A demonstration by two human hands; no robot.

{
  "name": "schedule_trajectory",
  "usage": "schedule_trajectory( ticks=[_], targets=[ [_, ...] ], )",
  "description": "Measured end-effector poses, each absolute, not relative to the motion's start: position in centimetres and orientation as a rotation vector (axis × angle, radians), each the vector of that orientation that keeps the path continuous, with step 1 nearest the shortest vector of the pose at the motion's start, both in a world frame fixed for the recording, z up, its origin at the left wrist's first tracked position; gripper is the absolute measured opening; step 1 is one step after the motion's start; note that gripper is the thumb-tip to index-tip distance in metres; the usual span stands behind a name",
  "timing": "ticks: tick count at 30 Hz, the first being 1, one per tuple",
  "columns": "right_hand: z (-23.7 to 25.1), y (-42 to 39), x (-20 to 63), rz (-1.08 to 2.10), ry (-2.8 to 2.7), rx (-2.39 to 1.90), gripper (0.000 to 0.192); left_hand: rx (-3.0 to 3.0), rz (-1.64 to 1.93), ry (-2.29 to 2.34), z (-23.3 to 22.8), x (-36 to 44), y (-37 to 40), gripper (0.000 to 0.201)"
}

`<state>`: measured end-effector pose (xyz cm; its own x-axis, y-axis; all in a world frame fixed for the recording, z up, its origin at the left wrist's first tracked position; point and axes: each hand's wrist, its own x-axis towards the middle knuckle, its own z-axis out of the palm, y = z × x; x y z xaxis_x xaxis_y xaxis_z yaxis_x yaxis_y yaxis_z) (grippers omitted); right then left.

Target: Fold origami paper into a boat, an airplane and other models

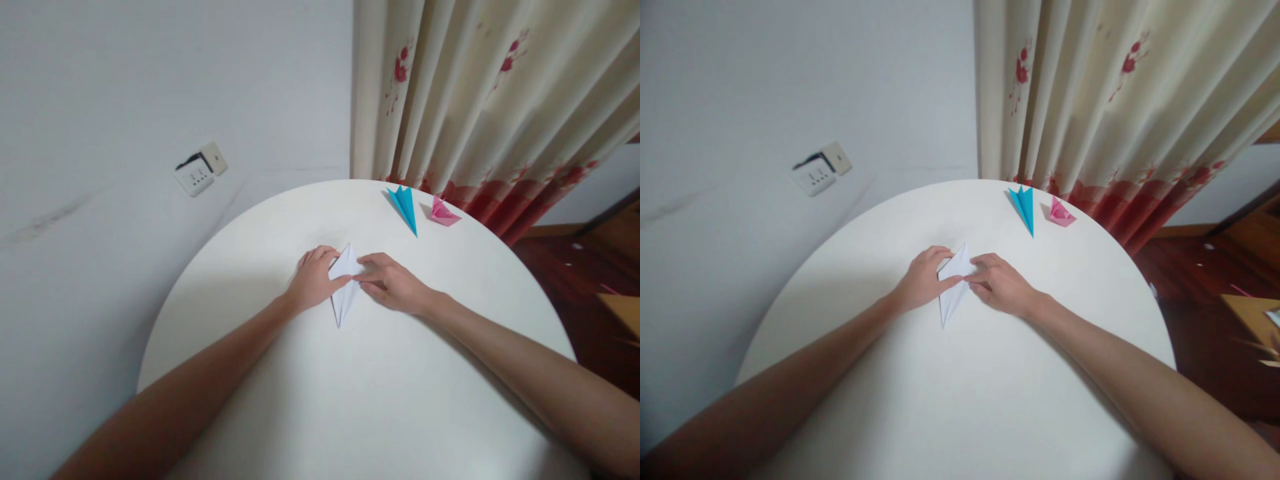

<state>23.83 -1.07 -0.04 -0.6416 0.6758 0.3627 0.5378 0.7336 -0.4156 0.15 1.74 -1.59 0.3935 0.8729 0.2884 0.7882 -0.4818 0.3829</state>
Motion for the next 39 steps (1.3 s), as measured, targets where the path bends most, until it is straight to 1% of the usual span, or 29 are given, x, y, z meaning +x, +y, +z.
schedule_trajectory(
  ticks=[5, 9, 10, 12, 14, 16, 18, 20, 23, 25, 28, 30, 33, 35, 39],
  targets=[
    [0.1, -0.8, 23.6, 0.282, -2.283, -0.966, 0.026, 2.522, 0.611, 1.312, -1.5, 0.2, 1.4, 0.046],
    [-0.2, -0.4, 23.6, 0.274, -2.347, -0.944, 0.042, 2.539, 0.631, 1.191, -1.3, 0.5, 1.2, 0.047],
    [-0.3, -0.4, 23.6, 0.284, -2.379, -0.957, 0.043, 2.529, 0.652, 1.21, -1.2, 0.6, 1.2, 0.046],
    [-0.4, -0.5, 23.6, 0.285, -2.425, -1.011, 0.038, 2.509, 0.708, 1.26, -0.8, 0.7, 1.2, 0.041],
    [-0.3, -0.6, 23.7, 0.256, -2.444, -1.085, 0.033, 2.532, 0.782, 1.291, -0.2, 0.7, 1.0, 0.03],
    [-0.1, -0.7, 23.8, 0.222, -2.437, -1.178, 0.032, 2.604, 0.864, 1.291, 0.7, 0.8, 0.5, 0.024],
    [0.2, -0.8, 23.9, 0.196, -2.418, -1.284, 0.032, 2.678, 0.903, 1.256, 1.4, 1.2, -0.3, 0.031],
    [0.4, -0.8, 23.8, 0.167, -2.396, -1.384, 0.031, 2.737, 0.819, 1.189, 1.6, 1.6, -1.1, 0.039],
    [0.6, -1.0, 23.6, 0.108, -2.366, -1.505, 0.029, 2.812, 0.503, 1.124, 0.8, 2.1, -1.9, 0.046],
    [0.7, -1.2, 23.4, 0.073, -2.355, -1.555, 0.028, 2.84, 0.295, 1.091, 0.0, 2.1, -2.0, 0.056],
    [0.6, -1.1, 23.5, 0.065, -2.344, -1.561, 0.027, 2.856, 0.126, 0.995, -0.8, 1.5, -1.6, 0.064],
    [0.3, -0.7, 23.8, 0.092, -2.297, -1.508, 0.032, 2.859, 0.093, 0.946, -0.8, 1.1, -1.2, 0.065],
    [-0.3, -0.1, 24.1, 0.148, -2.178, -1.372, 0.051, 2.854, 0.062, 0.921, -0.5, 0.9, -1.0, 0.068],
    [-0.5, 0.1, 24.1, 0.212, -2.152, -1.276, 0.059, 2.854, 0.054, 0.902, -0.3, 0.8, -0.9, 0.068],
    [-1.0, -0.2, 23.6, 0.381, -2.291, -1.083, 0.065, 2.869, 0.05, 0.82, -0.4, 0.7, -0.6, 0.074]
  ],
)
